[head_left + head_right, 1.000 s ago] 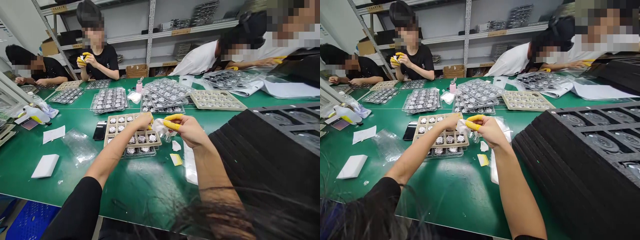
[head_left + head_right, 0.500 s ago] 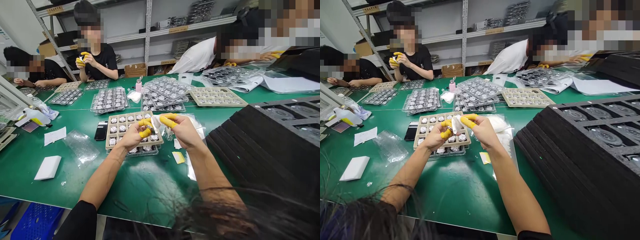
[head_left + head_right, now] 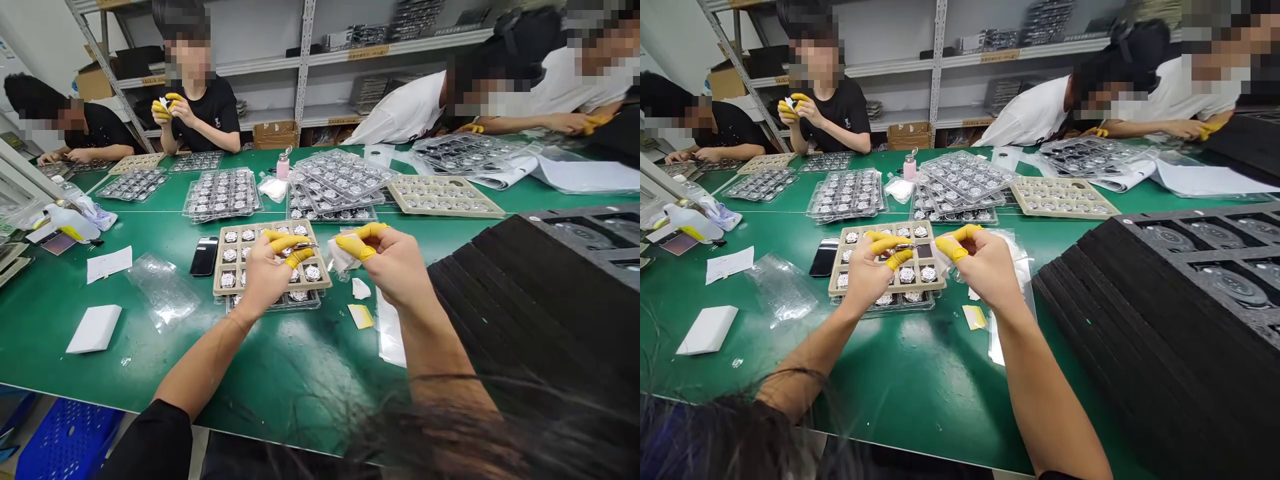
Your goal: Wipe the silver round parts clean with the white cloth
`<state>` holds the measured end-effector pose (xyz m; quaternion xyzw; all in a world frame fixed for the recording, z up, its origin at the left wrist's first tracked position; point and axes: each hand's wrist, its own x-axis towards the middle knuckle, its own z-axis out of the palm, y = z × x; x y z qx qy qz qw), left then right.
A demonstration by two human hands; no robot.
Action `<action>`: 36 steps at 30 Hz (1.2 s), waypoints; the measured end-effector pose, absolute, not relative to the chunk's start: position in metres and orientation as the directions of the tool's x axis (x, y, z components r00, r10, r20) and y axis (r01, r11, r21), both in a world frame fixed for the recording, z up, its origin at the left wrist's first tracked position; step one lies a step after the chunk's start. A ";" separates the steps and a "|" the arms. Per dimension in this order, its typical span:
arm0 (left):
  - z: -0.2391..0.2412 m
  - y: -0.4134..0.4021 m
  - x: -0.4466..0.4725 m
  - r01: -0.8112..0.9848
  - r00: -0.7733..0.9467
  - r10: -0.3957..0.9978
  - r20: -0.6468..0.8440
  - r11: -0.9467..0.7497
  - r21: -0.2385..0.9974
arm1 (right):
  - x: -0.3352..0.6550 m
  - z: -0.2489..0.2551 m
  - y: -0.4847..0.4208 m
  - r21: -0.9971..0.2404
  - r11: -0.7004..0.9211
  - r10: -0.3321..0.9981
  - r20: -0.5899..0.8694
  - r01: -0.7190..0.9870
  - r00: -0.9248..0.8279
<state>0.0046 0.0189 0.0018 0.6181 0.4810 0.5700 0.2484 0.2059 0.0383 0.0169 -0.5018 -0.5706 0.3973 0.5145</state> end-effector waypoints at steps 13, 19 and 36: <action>0.009 0.008 0.004 0.370 -0.035 0.877 0.480 -0.434 0.821 | 0.177 0.024 0.006 -0.829 0.544 0.839 0.535 0.126 -0.099; 0.005 0.012 0.003 0.370 -0.036 0.883 0.468 -0.423 0.827 | 0.180 0.023 0.015 -0.872 0.462 0.870 0.481 0.164 0.106; 0.004 0.010 0.002 0.581 0.102 0.895 0.435 -0.408 0.704 | 0.171 0.022 0.009 -0.867 0.488 0.870 0.492 0.101 0.024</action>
